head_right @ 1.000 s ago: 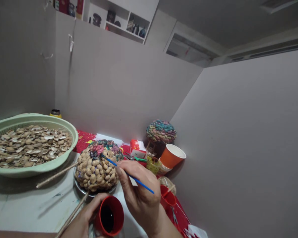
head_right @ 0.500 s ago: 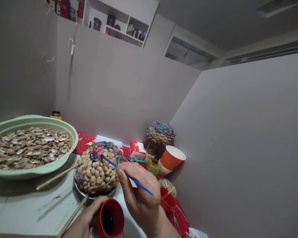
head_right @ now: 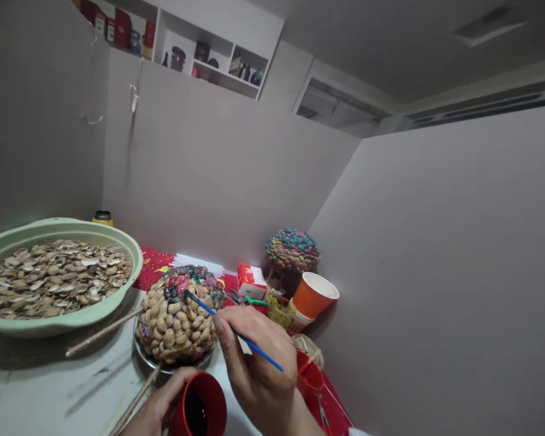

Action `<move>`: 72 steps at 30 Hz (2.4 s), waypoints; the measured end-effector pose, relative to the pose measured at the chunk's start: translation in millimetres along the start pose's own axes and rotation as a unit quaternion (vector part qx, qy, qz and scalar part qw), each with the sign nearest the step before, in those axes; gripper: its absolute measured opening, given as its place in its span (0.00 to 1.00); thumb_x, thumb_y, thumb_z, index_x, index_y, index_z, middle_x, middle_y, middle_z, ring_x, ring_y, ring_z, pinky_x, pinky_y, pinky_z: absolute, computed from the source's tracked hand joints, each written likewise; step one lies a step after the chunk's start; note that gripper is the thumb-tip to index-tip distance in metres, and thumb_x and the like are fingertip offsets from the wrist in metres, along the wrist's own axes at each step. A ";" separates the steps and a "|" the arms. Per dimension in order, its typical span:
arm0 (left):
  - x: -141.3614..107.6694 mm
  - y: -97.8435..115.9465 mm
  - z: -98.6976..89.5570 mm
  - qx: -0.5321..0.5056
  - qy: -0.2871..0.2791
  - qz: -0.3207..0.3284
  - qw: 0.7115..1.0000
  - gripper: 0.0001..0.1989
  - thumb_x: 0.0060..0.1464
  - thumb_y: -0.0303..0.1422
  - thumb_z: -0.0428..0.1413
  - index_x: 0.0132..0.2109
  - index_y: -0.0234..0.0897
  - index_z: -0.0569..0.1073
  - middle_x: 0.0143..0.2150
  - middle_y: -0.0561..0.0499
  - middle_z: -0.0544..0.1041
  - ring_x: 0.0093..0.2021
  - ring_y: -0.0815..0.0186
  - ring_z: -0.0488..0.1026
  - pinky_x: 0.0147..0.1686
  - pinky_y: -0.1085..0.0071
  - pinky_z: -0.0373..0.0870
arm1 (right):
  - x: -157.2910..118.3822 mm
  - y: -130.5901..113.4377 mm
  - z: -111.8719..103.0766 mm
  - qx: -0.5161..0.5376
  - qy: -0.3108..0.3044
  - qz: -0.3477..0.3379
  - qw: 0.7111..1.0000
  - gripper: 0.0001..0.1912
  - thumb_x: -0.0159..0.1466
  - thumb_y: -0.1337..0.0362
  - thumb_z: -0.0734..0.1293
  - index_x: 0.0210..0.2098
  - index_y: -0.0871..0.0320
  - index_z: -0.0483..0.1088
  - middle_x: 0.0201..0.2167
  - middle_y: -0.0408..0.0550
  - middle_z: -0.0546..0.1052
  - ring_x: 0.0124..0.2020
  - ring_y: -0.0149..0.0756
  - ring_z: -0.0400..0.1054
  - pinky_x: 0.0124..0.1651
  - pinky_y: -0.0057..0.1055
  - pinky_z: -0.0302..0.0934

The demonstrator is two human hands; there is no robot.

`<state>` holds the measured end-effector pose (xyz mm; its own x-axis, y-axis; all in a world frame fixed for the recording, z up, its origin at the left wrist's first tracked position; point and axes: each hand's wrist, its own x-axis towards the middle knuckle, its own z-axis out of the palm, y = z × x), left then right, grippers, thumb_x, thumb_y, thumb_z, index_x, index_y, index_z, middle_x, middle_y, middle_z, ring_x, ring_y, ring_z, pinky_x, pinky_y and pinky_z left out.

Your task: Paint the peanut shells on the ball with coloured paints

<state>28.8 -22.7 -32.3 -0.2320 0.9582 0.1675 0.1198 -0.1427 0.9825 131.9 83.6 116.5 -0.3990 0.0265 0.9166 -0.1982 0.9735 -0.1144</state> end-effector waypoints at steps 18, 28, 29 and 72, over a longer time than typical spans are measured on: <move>-15.8 52.8 0.7 0.051 0.083 0.059 0.993 0.26 0.46 0.25 0.62 0.53 0.45 0.69 0.50 0.53 0.79 0.50 0.60 0.77 0.51 0.67 0.73 | 13.9 -16.7 -52.6 0.039 -0.216 0.110 0.969 0.07 0.67 0.69 0.66 0.31 0.56 0.71 0.24 0.41 0.77 0.23 0.29 0.71 0.27 0.24 0.65; -20.5 38.9 0.4 0.106 0.109 0.122 0.981 0.30 0.51 0.32 0.65 0.58 0.52 0.62 0.55 0.55 0.77 0.53 0.62 0.76 0.54 0.69 0.73 | 13.2 -16.8 -34.3 0.049 -0.350 0.069 0.933 0.10 0.69 0.69 0.64 0.31 0.57 0.71 0.26 0.43 0.78 0.26 0.29 0.72 0.32 0.25 0.64; -20.3 39.4 0.4 0.104 0.107 0.121 0.981 0.30 0.51 0.32 0.65 0.58 0.52 0.62 0.55 0.55 0.77 0.53 0.62 0.76 0.54 0.69 0.73 | 12.9 -16.5 -34.6 0.047 -0.348 0.071 0.933 0.09 0.69 0.69 0.64 0.31 0.57 0.71 0.27 0.43 0.78 0.27 0.29 0.72 0.32 0.26 0.64; -15.2 25.5 -1.7 -0.060 0.060 0.059 0.995 0.28 0.48 0.44 0.63 0.55 0.42 0.68 0.44 0.48 0.77 0.48 0.53 0.73 0.46 0.63 0.70 | -3.2 14.2 6.2 0.032 0.051 0.135 0.989 0.07 0.66 0.72 0.67 0.32 0.56 0.73 0.22 0.37 0.74 0.21 0.25 0.68 0.27 0.22 0.65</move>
<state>33.8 -41.4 -9.7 -0.3375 0.8976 0.2835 0.0379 -0.2880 0.9569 124.8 95.9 109.6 -0.3541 0.3089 0.8827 -0.1538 0.9118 -0.3808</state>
